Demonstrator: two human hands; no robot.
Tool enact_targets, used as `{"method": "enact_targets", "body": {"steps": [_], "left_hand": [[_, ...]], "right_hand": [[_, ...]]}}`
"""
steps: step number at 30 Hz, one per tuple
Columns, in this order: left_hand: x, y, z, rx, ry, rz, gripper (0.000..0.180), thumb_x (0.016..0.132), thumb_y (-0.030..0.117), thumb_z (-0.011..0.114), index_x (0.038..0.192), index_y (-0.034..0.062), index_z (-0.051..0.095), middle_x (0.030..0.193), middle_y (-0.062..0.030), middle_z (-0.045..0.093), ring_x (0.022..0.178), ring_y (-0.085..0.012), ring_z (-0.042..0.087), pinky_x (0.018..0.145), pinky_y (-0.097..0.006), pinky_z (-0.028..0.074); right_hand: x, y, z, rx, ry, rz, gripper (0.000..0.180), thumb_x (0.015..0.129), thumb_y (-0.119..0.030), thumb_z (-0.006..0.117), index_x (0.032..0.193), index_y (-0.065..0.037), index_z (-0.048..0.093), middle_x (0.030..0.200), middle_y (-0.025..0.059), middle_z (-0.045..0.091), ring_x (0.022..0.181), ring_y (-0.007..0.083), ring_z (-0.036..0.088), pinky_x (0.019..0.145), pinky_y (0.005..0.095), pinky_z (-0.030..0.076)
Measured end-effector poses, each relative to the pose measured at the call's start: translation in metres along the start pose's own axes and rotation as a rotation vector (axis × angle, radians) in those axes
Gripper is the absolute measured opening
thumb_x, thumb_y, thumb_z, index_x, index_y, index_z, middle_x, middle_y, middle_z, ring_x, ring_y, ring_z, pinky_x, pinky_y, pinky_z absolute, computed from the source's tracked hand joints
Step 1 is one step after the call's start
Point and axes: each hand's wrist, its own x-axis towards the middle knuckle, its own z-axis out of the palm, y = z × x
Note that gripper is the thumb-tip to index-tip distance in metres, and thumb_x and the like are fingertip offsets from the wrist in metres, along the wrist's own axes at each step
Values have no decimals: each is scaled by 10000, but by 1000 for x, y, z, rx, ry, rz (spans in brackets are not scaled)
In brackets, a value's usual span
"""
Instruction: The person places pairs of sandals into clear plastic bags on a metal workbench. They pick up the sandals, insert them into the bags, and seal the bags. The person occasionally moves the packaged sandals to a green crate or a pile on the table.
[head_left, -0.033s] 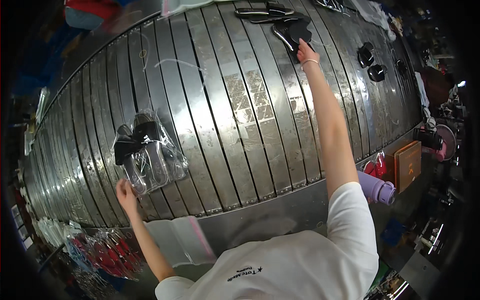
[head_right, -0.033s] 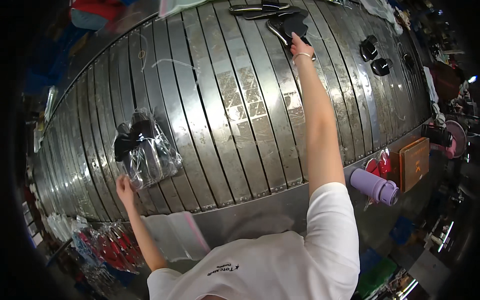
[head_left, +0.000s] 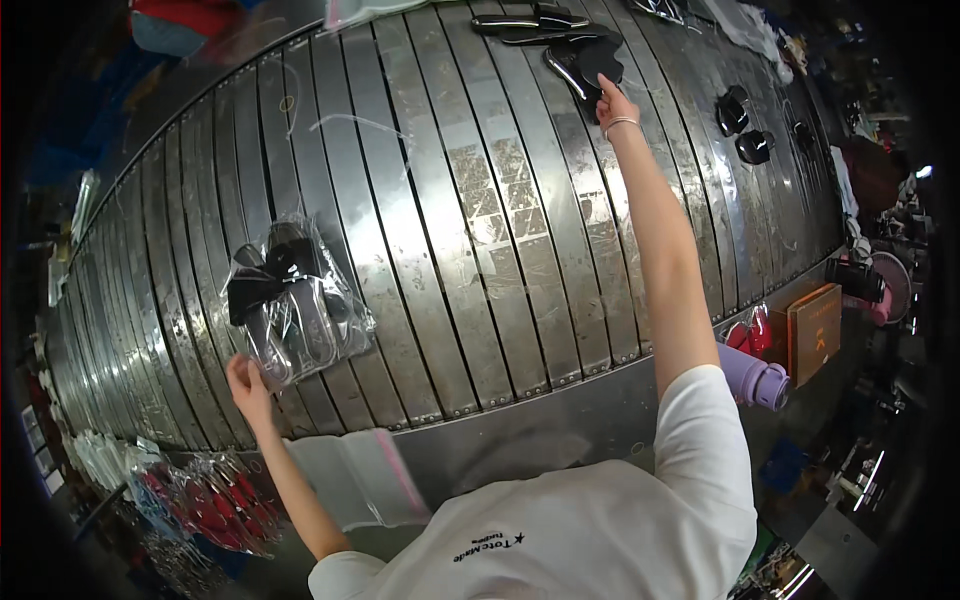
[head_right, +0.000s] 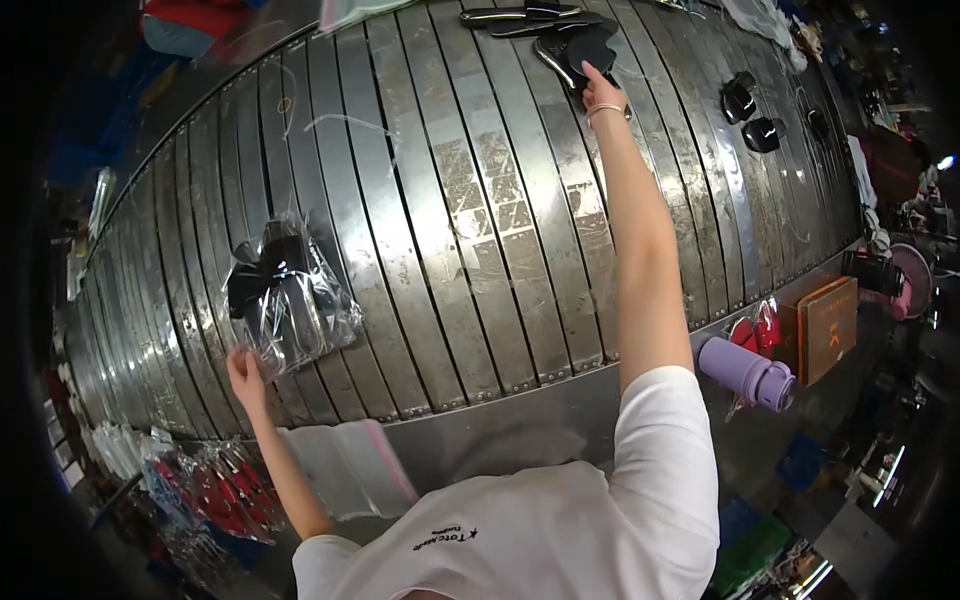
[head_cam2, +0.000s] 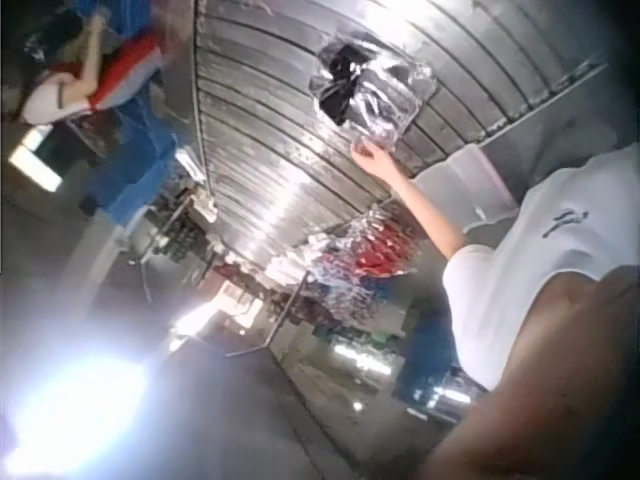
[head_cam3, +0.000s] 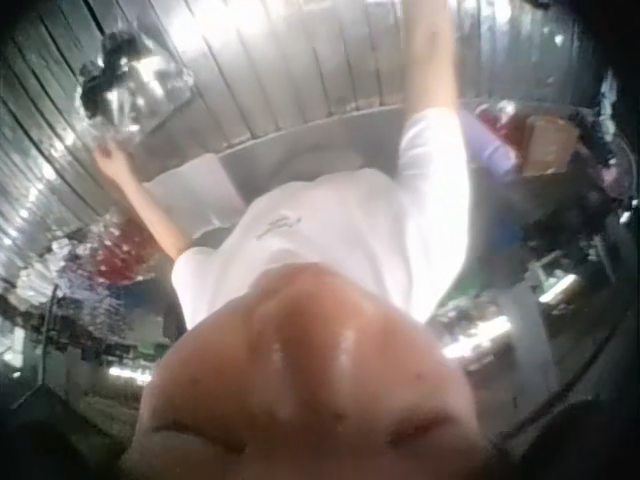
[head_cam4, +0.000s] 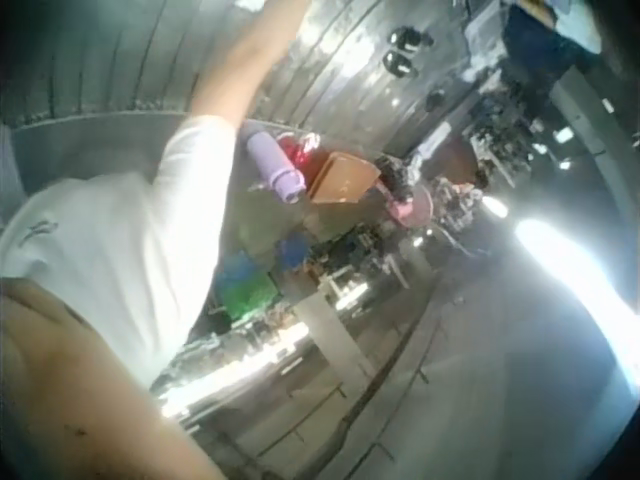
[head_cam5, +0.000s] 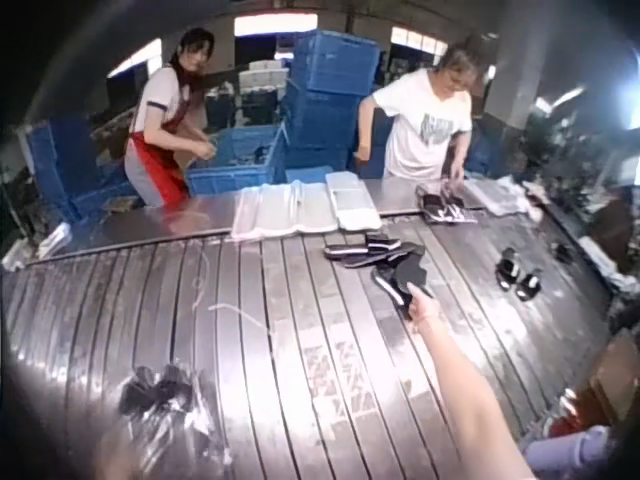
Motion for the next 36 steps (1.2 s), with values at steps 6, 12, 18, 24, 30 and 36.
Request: {"method": "enact_targets", "body": {"steps": [6, 12, 18, 24, 30, 36], "left_hand": [[-43, 89, -26, 189, 77, 219, 240, 871, 97, 574, 1096, 13, 563, 1090, -108, 583, 1064, -224, 525, 918, -329, 383], [-101, 99, -66, -101, 24, 113, 203, 872, 67, 553, 1067, 18, 578, 1078, -75, 592, 1001, -173, 550, 884, -293, 409], [-147, 103, -76, -183, 49, -14, 197, 872, 11, 533, 1066, -5, 565, 1060, -74, 597, 987, -145, 557, 889, -273, 418], [-177, 155, 31, -913, -257, -264, 469, 950, 377, 448, 1253, 19, 435, 1269, -168, 502, 1110, -269, 537, 947, -397, 422], [-264, 156, 70, -1758, -1135, -841, 1041, 708, 798, 437, 1394, 31, 281, 1307, -290, 423, 1072, -392, 552, 806, -513, 504], [-329, 111, 59, -1133, -561, -942, 403, 832, 291, 606, 1089, -10, 537, 927, -138, 642, 759, -250, 665, 603, -339, 553]], "right_hand": [[0, -9, -30, -281, 112, -72, 311, 659, -208, 816, 652, -49, 549, 607, 20, 520, 426, 134, 426, 395, 272, 360], [9, 16, -17, 234, -15, 213, 299, 699, -181, 784, 840, -30, 568, 748, 52, 555, 624, 158, 517, 590, 286, 468], [-123, -5, -32, -359, -281, -103, 538, 621, -248, 848, 991, 13, 557, 884, 49, 591, 734, 131, 556, 673, 264, 471], [-326, -72, -101, -419, -749, -344, 546, 620, -26, 682, 1129, 35, 494, 1001, 86, 595, 908, 149, 577, 806, 260, 462], [-430, -23, -140, -668, -1025, -486, 592, 515, 37, 525, 1084, -81, 632, 985, 71, 497, 989, 184, 493, 827, 248, 399], [-517, 110, -222, -1342, -576, -547, 830, 596, -106, 756, 1306, 6, 340, 1211, 205, 400, 1153, 370, 397, 933, 422, 396]]}}
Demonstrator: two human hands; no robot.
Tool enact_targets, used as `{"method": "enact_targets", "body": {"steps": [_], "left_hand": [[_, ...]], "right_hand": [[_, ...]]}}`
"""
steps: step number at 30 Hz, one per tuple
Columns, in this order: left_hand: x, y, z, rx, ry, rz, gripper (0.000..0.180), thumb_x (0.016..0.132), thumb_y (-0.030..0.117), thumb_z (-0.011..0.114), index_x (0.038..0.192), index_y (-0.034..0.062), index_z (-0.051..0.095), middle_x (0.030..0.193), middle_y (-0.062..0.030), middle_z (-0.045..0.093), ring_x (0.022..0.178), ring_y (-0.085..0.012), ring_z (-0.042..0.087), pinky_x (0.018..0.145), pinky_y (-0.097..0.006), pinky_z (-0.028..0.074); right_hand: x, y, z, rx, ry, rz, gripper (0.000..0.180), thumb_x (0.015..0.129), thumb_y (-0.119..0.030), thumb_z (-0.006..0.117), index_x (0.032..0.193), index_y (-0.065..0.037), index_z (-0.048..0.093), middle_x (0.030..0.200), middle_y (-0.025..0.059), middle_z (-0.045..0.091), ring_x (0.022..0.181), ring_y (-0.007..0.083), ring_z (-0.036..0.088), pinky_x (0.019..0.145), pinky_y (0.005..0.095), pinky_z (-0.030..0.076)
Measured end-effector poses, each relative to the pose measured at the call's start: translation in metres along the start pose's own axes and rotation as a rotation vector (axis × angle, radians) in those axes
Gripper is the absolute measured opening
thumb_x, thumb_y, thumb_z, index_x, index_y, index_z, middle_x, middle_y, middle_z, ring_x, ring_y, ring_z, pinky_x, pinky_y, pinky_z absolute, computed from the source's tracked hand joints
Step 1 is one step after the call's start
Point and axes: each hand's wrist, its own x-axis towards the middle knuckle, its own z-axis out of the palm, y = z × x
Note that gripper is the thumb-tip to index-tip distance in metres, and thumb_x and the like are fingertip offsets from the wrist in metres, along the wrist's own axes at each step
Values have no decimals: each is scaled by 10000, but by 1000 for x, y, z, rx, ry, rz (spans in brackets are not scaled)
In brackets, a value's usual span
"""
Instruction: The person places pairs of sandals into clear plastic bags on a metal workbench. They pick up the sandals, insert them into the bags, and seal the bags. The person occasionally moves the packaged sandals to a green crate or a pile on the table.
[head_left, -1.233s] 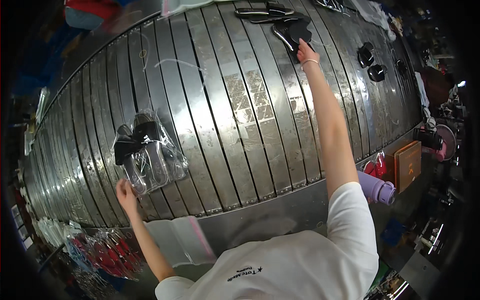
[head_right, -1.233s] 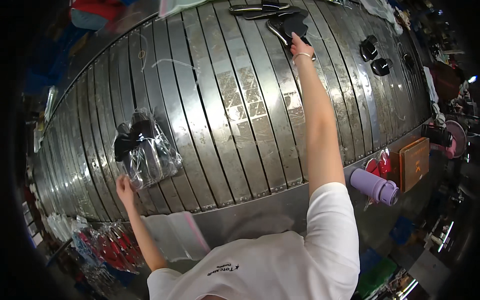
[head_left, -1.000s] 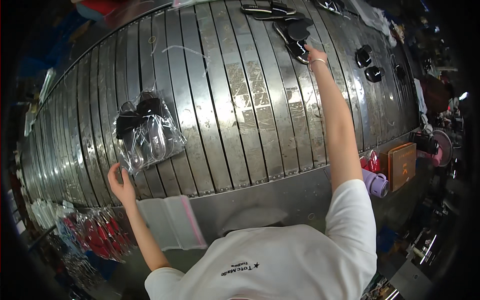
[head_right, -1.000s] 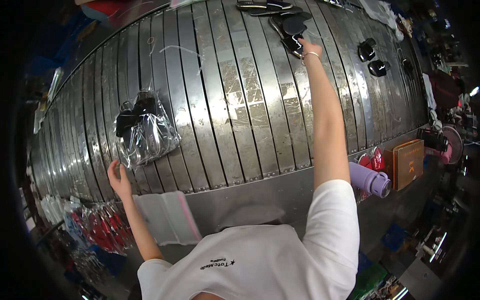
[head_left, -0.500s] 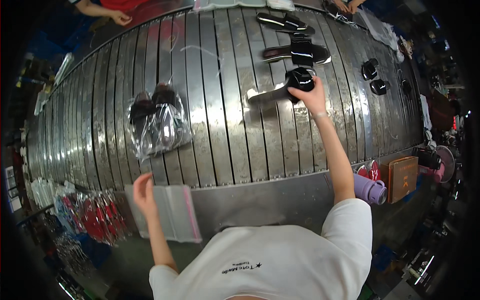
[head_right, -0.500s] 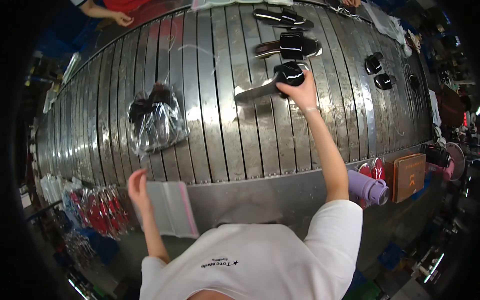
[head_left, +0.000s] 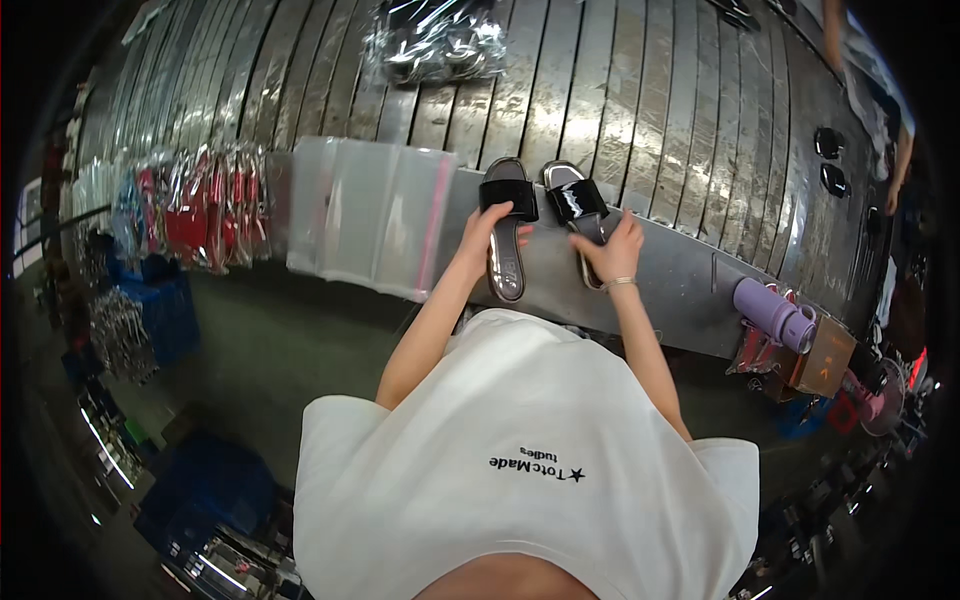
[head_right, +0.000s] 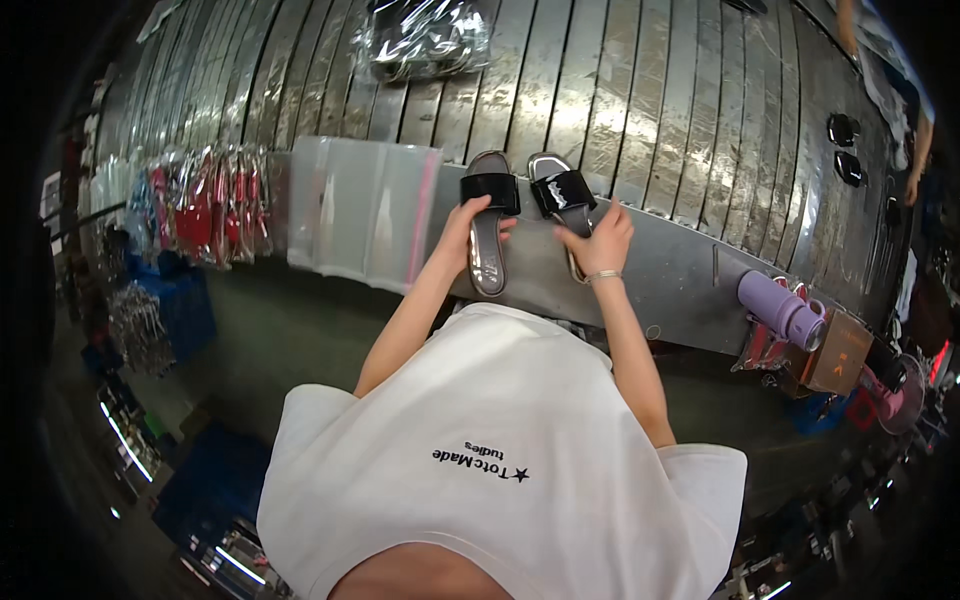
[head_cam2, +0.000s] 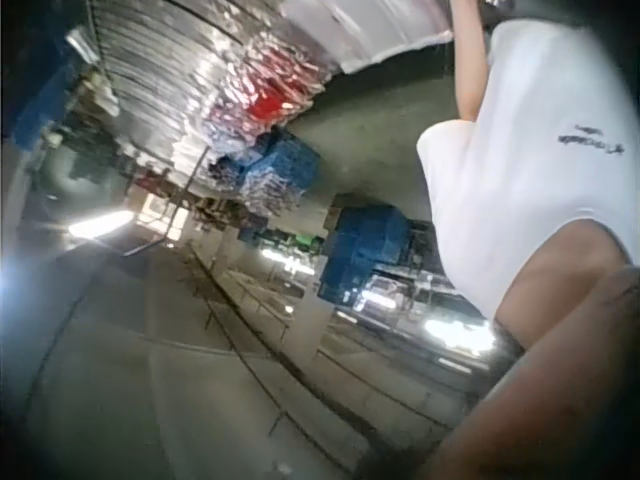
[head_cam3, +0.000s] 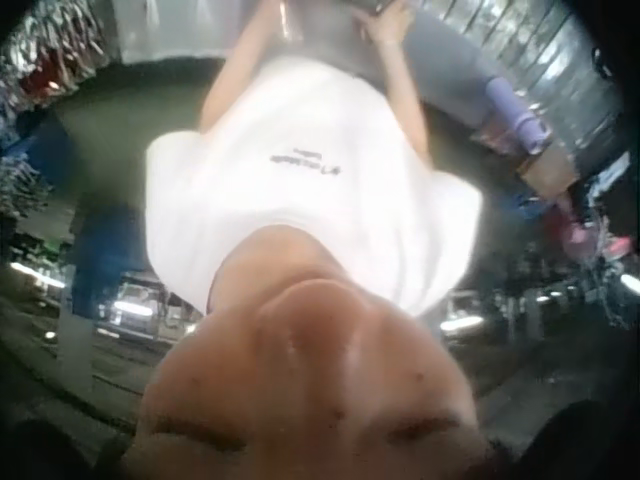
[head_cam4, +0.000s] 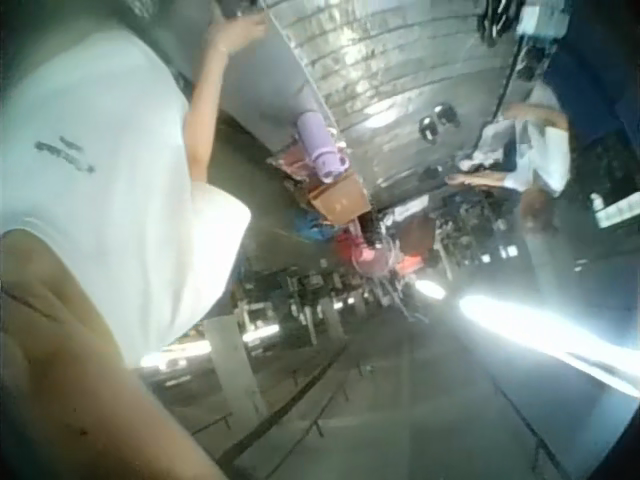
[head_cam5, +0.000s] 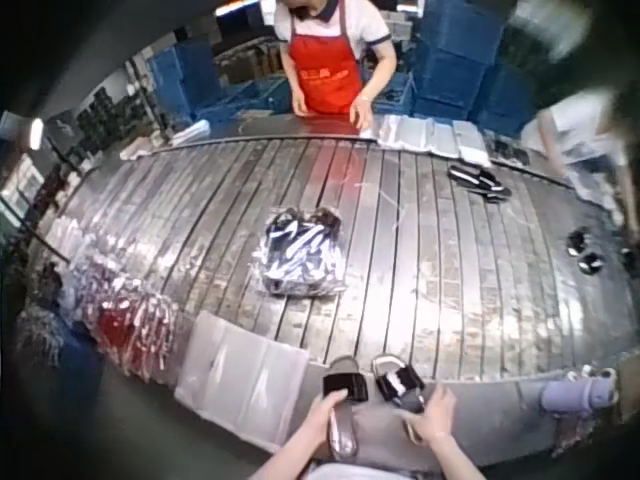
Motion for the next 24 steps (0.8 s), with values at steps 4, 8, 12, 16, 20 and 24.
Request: {"method": "enact_targets", "body": {"steps": [4, 8, 12, 16, 20, 24], "left_hand": [[-13, -21, -26, 311, 189, 391, 340, 744, 107, 685, 1041, -11, 571, 922, -87, 636, 773, -147, 615, 664, -275, 488], [-16, -33, -23, 100, 221, 513, 416, 797, 95, 635, 1179, 14, 489, 1038, -68, 586, 960, -143, 541, 837, -278, 425], [-27, -1, -44, -205, -73, 616, 352, 909, 139, 531, 1240, 54, 446, 1148, -75, 529, 1094, -149, 468, 955, -304, 366], [-33, 60, -135, 993, 351, 1082, 263, 949, 192, 483, 1162, 42, 522, 1143, -132, 577, 1061, -209, 539, 915, -311, 404], [-13, 45, -173, 1104, 461, 1122, 233, 949, 183, 471, 1122, 36, 520, 1117, -149, 609, 1059, -300, 563, 909, -339, 416], [-36, 71, -161, 931, 474, 1074, 111, 907, 124, 500, 982, 43, 511, 1069, -111, 639, 1050, -326, 576, 1014, -454, 331]], "right_hand": [[-40, -5, 29, 48, -143, 205, 724, 619, -173, 779, 1227, 16, 434, 1099, 176, 529, 1019, 286, 522, 833, 362, 448], [-49, -56, 46, 935, -396, 325, 417, 657, -180, 771, 973, 12, 577, 828, 42, 621, 704, 94, 552, 639, 245, 453], [-46, -99, 59, 859, -386, -11, 502, 684, -250, 774, 1082, -54, 539, 834, 44, 612, 732, 126, 563, 675, 277, 463], [-37, -96, 38, 589, -535, -216, 616, 661, -389, 763, 1123, -69, 512, 869, 134, 644, 787, 232, 626, 719, 333, 484], [-26, -101, 40, -26, -672, -160, 736, 634, -507, 718, 1143, -30, 484, 948, 223, 646, 885, 356, 634, 771, 403, 494], [-47, -119, 32, 85, -599, -192, 720, 647, -512, 693, 1146, -39, 480, 928, 244, 641, 851, 392, 627, 755, 427, 490]]}}
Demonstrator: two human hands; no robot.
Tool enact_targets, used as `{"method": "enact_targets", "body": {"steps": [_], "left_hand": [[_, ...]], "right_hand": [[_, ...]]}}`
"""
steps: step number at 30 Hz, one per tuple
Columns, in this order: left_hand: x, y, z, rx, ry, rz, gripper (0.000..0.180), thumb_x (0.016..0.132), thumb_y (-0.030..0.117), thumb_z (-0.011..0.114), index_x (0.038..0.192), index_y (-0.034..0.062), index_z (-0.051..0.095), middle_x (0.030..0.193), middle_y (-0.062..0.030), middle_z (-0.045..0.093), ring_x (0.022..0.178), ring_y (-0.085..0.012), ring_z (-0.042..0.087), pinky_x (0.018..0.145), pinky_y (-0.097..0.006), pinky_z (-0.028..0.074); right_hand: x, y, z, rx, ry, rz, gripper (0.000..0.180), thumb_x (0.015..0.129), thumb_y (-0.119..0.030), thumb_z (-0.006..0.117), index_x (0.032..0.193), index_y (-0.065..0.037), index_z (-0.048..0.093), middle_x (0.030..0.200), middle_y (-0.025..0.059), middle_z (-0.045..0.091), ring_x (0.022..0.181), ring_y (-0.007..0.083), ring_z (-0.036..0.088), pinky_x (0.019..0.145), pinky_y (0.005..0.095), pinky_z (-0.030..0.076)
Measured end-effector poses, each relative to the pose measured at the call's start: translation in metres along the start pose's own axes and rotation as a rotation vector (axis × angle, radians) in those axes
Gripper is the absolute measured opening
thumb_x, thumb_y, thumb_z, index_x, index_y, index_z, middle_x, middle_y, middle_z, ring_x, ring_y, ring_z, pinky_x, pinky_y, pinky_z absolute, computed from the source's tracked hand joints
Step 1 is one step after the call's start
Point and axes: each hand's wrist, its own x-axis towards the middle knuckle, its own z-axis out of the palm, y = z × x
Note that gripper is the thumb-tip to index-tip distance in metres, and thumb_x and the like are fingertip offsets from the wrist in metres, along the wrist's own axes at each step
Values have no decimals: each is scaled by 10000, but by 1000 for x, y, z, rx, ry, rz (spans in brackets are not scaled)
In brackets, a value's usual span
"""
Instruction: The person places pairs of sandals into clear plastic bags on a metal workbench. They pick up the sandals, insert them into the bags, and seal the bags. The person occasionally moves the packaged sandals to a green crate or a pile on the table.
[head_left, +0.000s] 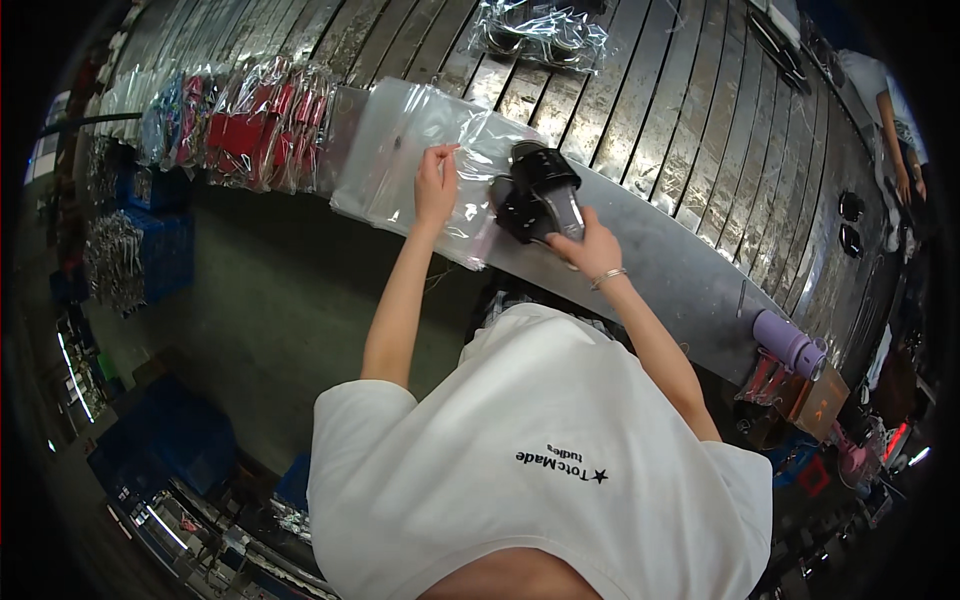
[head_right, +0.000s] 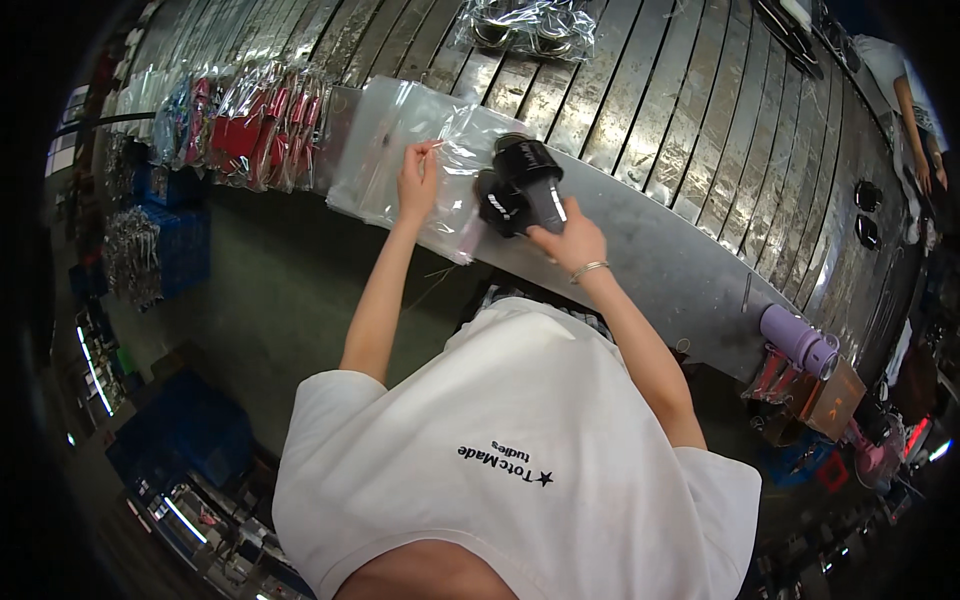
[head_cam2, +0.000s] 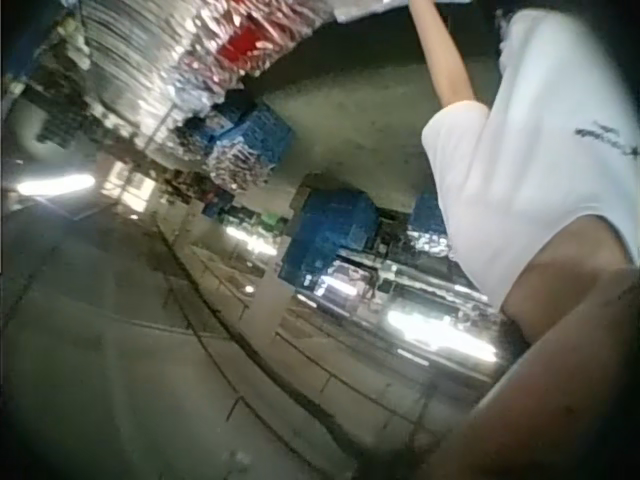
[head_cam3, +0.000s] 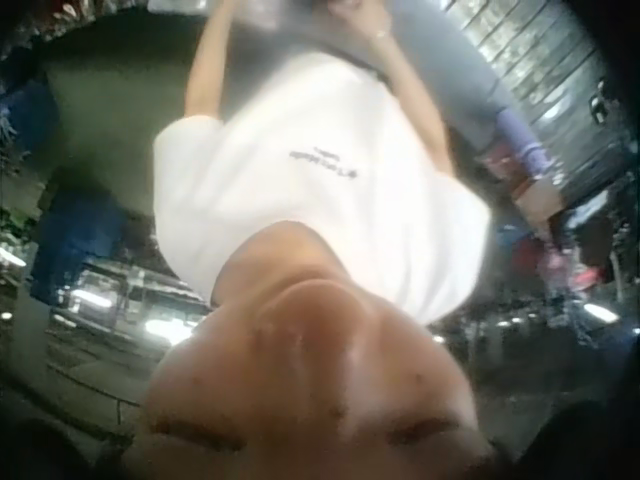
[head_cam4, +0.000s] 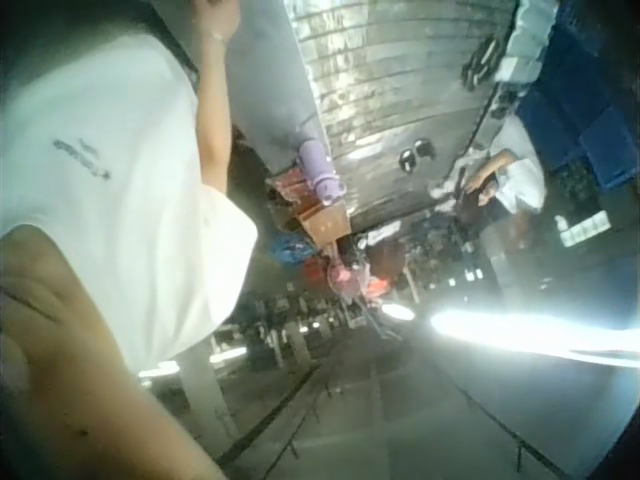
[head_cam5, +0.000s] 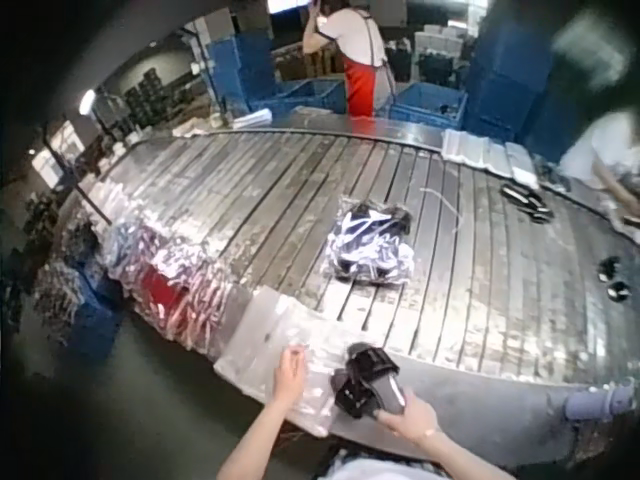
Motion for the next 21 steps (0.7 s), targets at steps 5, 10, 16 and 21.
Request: {"method": "enact_targets", "body": {"steps": [5, 10, 16, 21], "left_hand": [[5, 68, -46, -90, -287, 48, 114, 874, 95, 529, 960, 30, 568, 1016, -121, 650, 1004, -318, 597, 913, -429, 425], [-14, 143, -5, 222, -373, 627, 91, 843, 82, 556, 922, 37, 565, 1121, -73, 626, 1117, -295, 535, 1004, -454, 359], [-24, 184, -9, 249, -5, 722, 697, 606, 97, 783, 1205, 67, 428, 1298, -203, 426, 1222, -326, 391, 1050, -467, 250], [-26, 184, 56, -575, -378, -192, 407, 785, 92, 616, 1148, -42, 493, 1065, -217, 575, 1024, -382, 547, 912, -424, 418]], "right_hand": [[10, -35, 10, 153, -120, -181, 673, 644, -531, 691, 1068, -30, 538, 890, 247, 639, 835, 398, 622, 754, 430, 481], [14, -54, 2, 201, 124, -289, 529, 668, -398, 710, 992, -13, 548, 828, 212, 646, 773, 378, 633, 673, 409, 487], [-3, -59, -65, 767, 370, -295, 393, 719, -262, 766, 873, 18, 537, 726, 82, 615, 632, 95, 556, 556, 261, 451], [-13, -56, -110, 986, 376, -358, 343, 745, -245, 765, 863, 9, 566, 748, 16, 605, 645, 61, 548, 556, 211, 435]]}}
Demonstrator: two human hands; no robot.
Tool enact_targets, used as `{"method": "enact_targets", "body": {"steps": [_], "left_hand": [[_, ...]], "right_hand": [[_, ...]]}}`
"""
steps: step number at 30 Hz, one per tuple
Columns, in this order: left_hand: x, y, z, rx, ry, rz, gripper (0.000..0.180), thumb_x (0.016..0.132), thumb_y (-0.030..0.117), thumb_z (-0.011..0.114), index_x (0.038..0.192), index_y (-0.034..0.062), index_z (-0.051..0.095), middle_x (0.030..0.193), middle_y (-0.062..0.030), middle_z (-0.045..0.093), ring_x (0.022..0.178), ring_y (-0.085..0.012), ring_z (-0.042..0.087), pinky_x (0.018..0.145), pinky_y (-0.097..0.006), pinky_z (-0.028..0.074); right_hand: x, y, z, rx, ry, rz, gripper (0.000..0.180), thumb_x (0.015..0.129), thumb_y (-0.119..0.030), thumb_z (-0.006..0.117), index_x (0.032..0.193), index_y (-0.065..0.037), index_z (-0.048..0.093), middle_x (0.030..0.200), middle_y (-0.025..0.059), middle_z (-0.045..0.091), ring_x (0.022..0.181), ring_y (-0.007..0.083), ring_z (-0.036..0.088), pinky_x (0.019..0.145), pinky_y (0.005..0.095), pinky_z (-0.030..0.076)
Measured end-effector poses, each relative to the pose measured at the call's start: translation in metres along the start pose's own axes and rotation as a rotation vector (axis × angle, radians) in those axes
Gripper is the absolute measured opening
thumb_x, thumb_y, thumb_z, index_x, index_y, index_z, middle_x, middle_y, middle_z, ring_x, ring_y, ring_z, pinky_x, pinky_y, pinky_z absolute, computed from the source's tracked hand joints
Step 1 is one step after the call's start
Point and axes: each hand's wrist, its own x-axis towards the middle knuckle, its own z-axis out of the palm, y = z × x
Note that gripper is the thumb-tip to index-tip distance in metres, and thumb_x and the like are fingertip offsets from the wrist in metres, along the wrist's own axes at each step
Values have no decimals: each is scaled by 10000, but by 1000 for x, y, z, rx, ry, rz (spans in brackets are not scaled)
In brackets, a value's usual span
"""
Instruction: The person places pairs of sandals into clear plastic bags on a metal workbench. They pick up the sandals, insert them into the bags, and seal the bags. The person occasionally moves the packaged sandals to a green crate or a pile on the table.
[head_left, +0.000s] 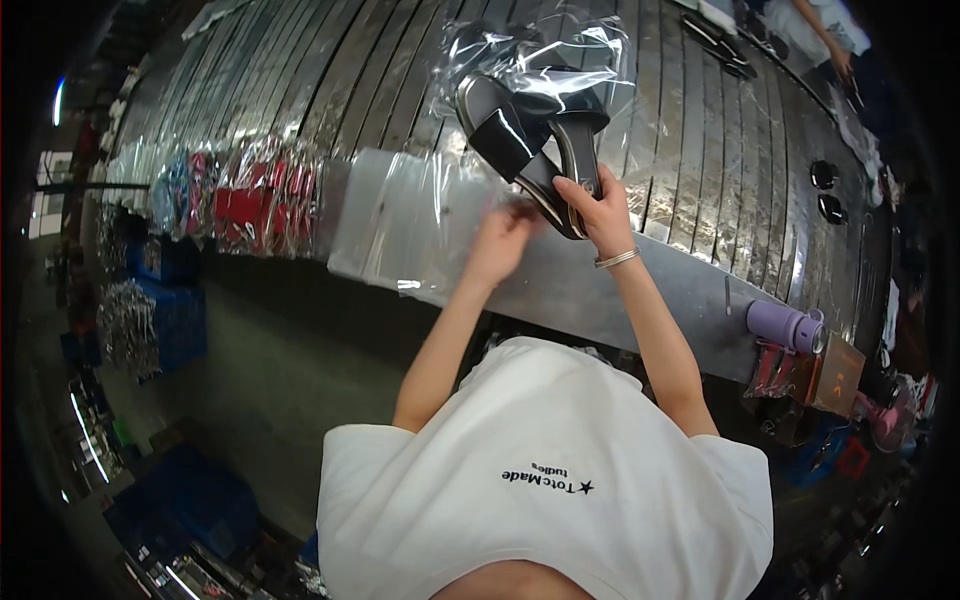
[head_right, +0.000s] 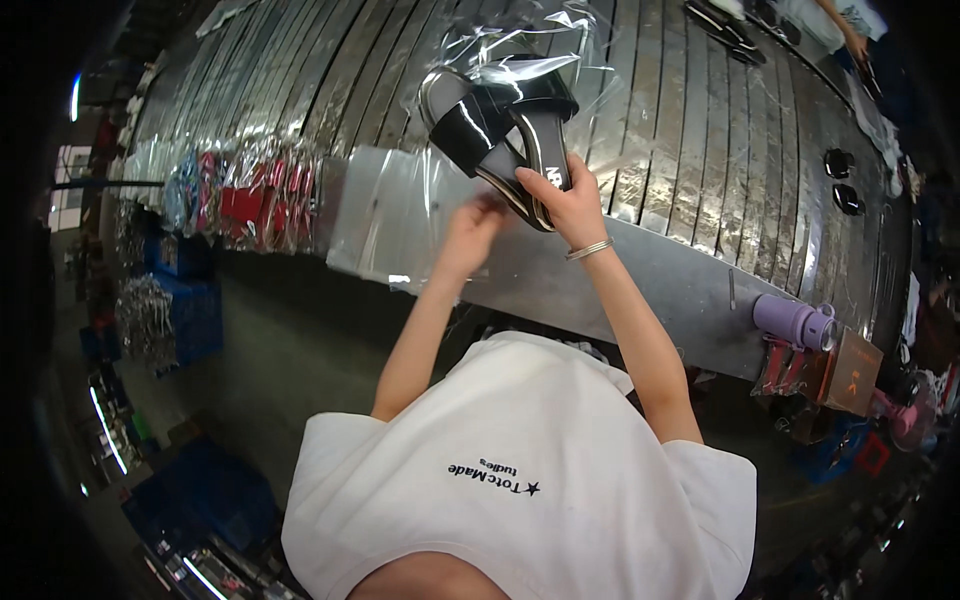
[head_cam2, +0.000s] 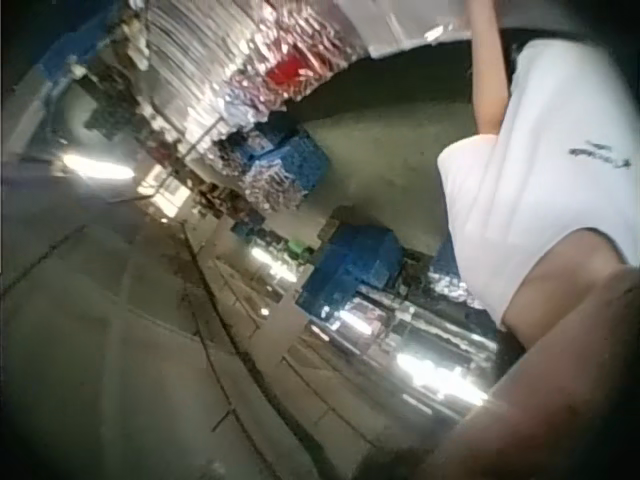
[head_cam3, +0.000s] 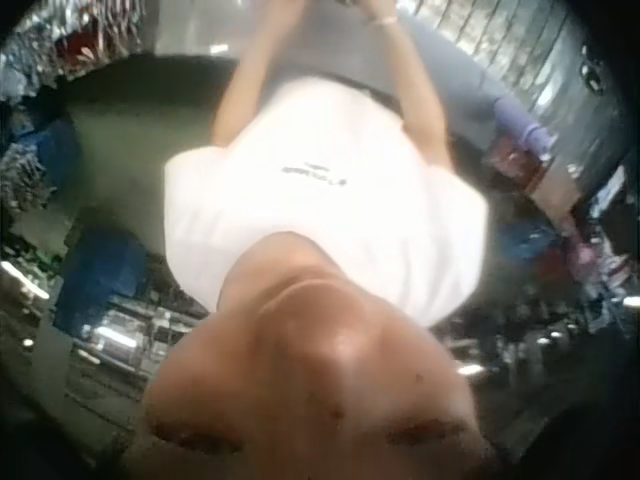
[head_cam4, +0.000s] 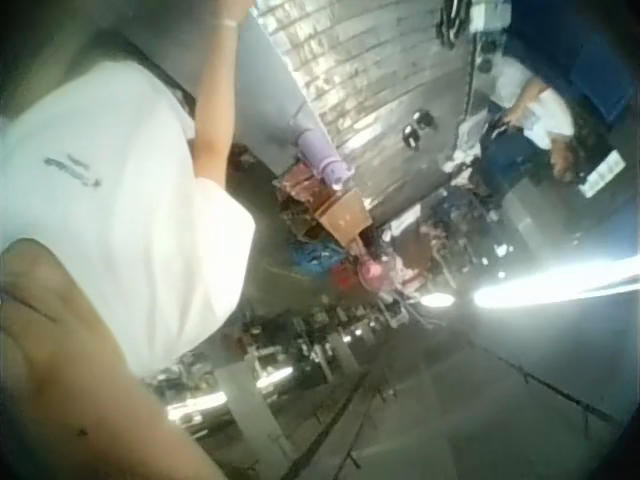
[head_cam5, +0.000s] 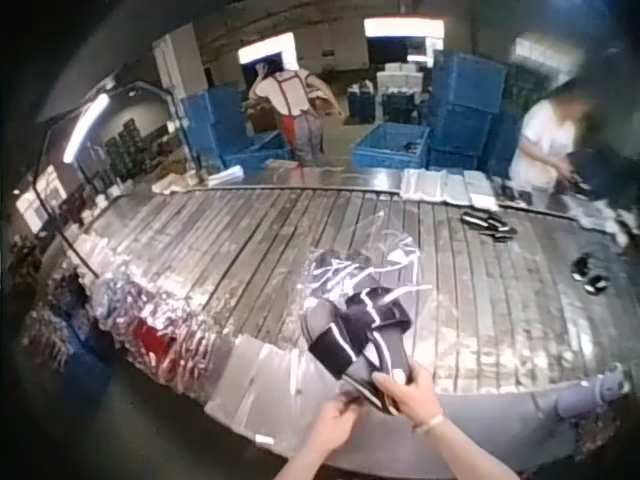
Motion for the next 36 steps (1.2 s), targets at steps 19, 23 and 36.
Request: {"method": "enact_targets", "body": {"steps": [19, 23, 36], "left_hand": [[-25, -37, 8, 203, -801, -193, 419, 853, 181, 596, 1241, 49, 506, 1113, -118, 625, 1002, -201, 608, 857, -324, 473], [-26, -56, 12, -683, -681, -364, 670, 841, 166, 643, 1392, 73, 274, 1330, -114, 453, 1119, -272, 538, 943, -391, 448], [-31, -161, 37, -535, 126, -564, 198, 940, 98, 473, 1069, -51, 495, 937, -178, 619, 861, -242, 648, 726, -325, 565]], "right_hand": [[-20, 48, -28, 46, 641, -61, 318, 744, -199, 761, 859, -10, 533, 797, 55, 616, 708, 106, 545, 657, 271, 453], [-37, 83, -22, 172, 677, -26, 337, 760, -227, 751, 893, -2, 537, 825, 62, 613, 721, 117, 545, 667, 279, 455], [-65, 161, -93, -732, 344, 16, 781, 605, -147, 804, 1253, -11, 390, 1248, 199, 423, 1164, 388, 415, 971, 411, 377]]}}
